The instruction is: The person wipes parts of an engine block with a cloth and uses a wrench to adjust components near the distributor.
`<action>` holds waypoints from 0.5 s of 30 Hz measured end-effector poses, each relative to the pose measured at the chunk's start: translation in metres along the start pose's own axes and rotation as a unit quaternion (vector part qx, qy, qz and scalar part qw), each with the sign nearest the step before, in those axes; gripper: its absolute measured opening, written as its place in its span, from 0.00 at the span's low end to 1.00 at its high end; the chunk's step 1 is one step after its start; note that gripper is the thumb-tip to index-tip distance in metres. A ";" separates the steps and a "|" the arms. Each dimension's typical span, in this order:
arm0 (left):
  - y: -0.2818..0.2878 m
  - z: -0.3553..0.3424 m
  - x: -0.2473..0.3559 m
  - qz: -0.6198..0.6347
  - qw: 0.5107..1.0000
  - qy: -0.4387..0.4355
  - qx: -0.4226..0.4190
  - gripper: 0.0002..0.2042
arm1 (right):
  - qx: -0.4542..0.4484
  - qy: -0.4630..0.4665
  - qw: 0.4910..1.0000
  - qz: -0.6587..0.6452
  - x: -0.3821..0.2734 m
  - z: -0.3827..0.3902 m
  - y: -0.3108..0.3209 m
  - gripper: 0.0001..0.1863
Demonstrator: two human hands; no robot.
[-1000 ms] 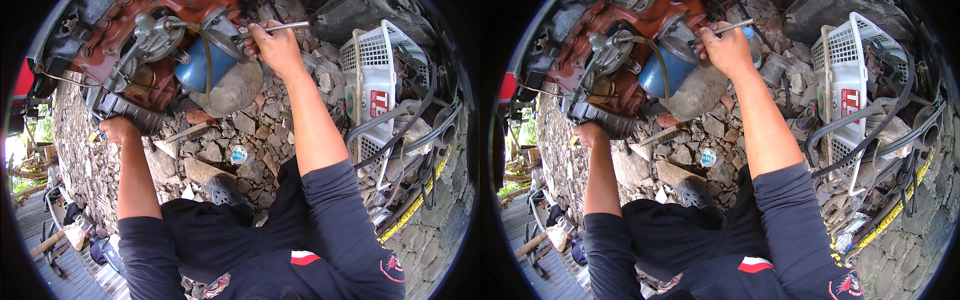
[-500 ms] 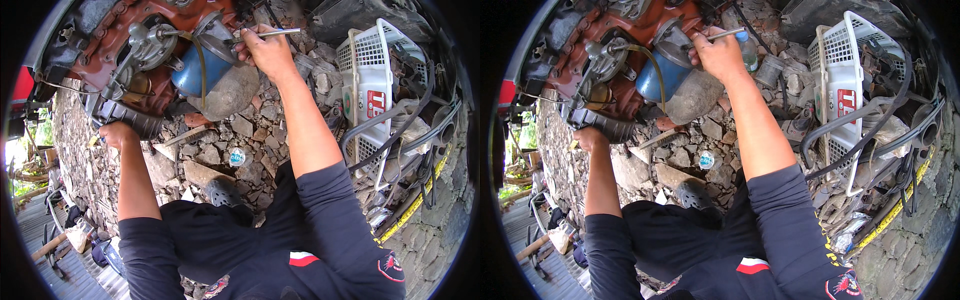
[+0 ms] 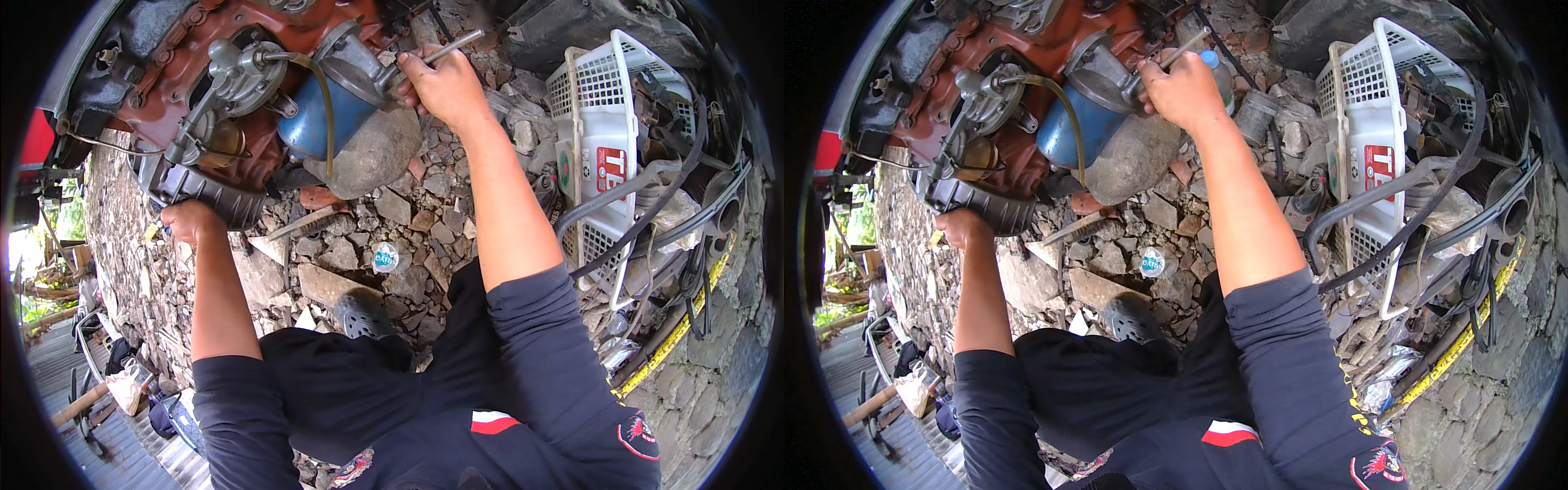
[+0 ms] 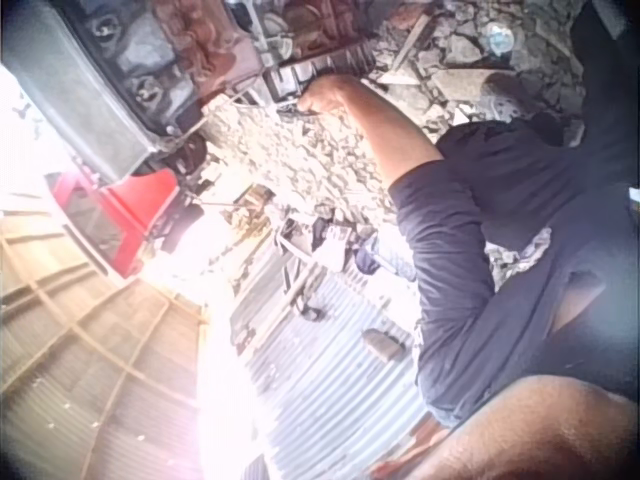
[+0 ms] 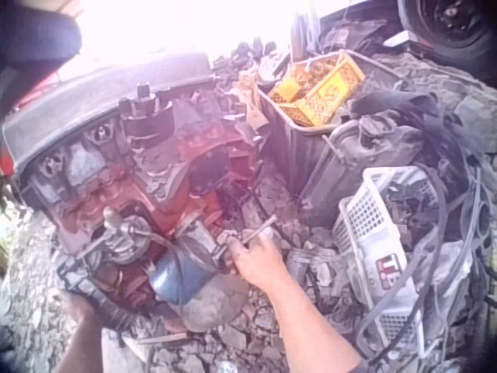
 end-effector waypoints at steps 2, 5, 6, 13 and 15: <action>-0.004 0.002 0.001 0.008 1.000 0.005 -0.010 0.33 | 0.028 0.072 0.990 -0.119 -0.002 -0.004 -0.005 0.12; -0.002 -0.007 -0.005 -0.001 1.000 0.002 0.003 0.36 | -0.017 0.077 0.996 -0.030 -0.008 -0.002 -0.015 0.14; -0.001 -0.007 -0.004 -0.003 1.000 0.000 0.010 0.37 | -0.013 0.067 0.998 0.018 -0.009 -0.002 -0.013 0.14; -0.006 -0.011 -0.004 -0.023 0.999 -0.022 -0.025 0.34 | 0.052 0.110 0.982 0.141 -0.007 -0.003 -0.008 0.14; -0.002 -0.005 -0.006 0.008 1.000 0.002 -0.024 0.34 | 0.027 0.068 0.994 0.075 -0.008 0.001 -0.008 0.14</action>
Point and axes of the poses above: each hand's wrist, its own z-axis away from the middle knuckle, its own y-axis out of the back of the hand, x = y × z, the point moved 7 cm from there along -z, towards the middle knuckle, and after that the axes turned 9 degrees about -x, right-handed, at the moved point
